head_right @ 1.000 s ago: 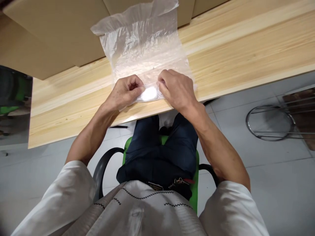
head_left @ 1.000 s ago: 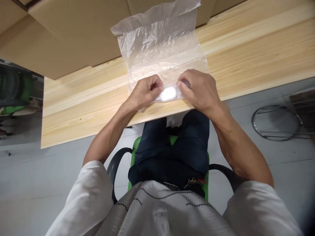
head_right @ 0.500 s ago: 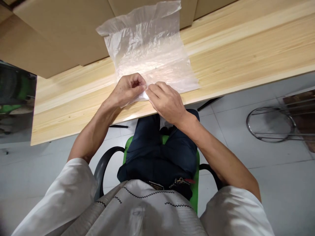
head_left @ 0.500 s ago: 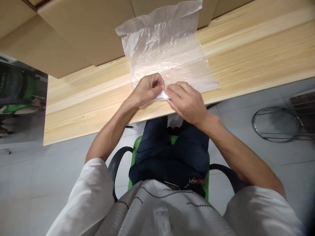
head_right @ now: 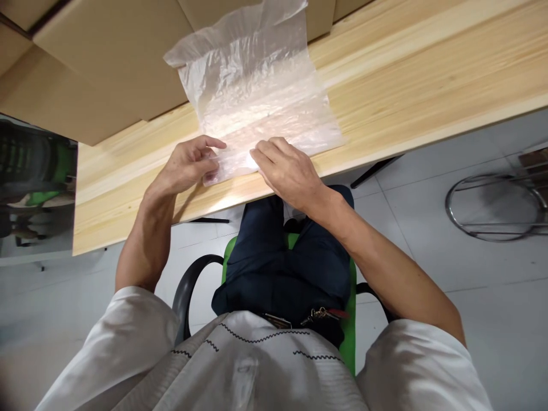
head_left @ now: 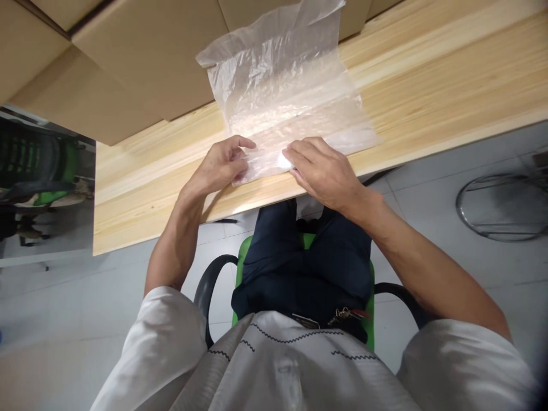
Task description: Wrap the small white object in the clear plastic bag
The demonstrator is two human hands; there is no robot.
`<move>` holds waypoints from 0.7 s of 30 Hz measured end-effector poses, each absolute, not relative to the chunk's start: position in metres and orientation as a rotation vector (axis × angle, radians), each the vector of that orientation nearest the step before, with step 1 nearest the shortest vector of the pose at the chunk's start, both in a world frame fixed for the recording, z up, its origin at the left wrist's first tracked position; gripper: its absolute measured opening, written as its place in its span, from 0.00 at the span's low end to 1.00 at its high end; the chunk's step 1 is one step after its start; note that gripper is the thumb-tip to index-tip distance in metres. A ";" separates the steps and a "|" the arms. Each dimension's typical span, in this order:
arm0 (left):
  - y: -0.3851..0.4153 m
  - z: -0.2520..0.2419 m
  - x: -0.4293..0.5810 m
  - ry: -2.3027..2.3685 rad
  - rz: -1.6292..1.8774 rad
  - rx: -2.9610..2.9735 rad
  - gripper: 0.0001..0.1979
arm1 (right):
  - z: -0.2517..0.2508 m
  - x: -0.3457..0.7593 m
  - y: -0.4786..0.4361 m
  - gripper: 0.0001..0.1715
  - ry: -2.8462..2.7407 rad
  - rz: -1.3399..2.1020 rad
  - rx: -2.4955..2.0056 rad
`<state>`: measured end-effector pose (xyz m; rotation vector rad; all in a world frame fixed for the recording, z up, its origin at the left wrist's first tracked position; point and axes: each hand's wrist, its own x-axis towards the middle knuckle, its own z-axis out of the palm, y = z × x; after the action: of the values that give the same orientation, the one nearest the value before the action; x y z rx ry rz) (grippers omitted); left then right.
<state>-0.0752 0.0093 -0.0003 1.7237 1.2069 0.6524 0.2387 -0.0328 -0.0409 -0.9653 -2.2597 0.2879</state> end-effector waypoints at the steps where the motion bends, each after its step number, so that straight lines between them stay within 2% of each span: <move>1: 0.009 -0.002 -0.082 1.220 0.661 1.736 0.22 | -0.040 0.239 -0.033 0.27 -2.263 0.294 -0.968; 9: 0.001 -0.010 -0.125 1.474 0.776 2.079 0.17 | -0.038 0.238 -0.031 0.27 -2.286 0.354 -0.995; 13: -0.023 0.005 -0.102 1.685 1.001 2.268 0.23 | -0.037 0.241 -0.030 0.29 -2.294 0.393 -0.976; 16: -0.039 0.011 -0.062 1.428 0.939 2.424 0.29 | -0.038 0.242 -0.029 0.30 -2.293 0.393 -0.970; 18: -0.043 0.008 -0.036 1.194 0.853 2.572 0.26 | -0.040 0.243 -0.027 0.28 -2.291 0.381 -0.966; 21: -0.039 -0.007 -0.011 1.111 0.773 2.668 0.23 | -0.043 0.243 -0.023 0.22 -2.298 0.366 -0.954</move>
<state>-0.0114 -0.0392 -0.0066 2.6683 1.1111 0.7725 0.2432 -0.0227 -0.0429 -0.9544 -2.2978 0.3662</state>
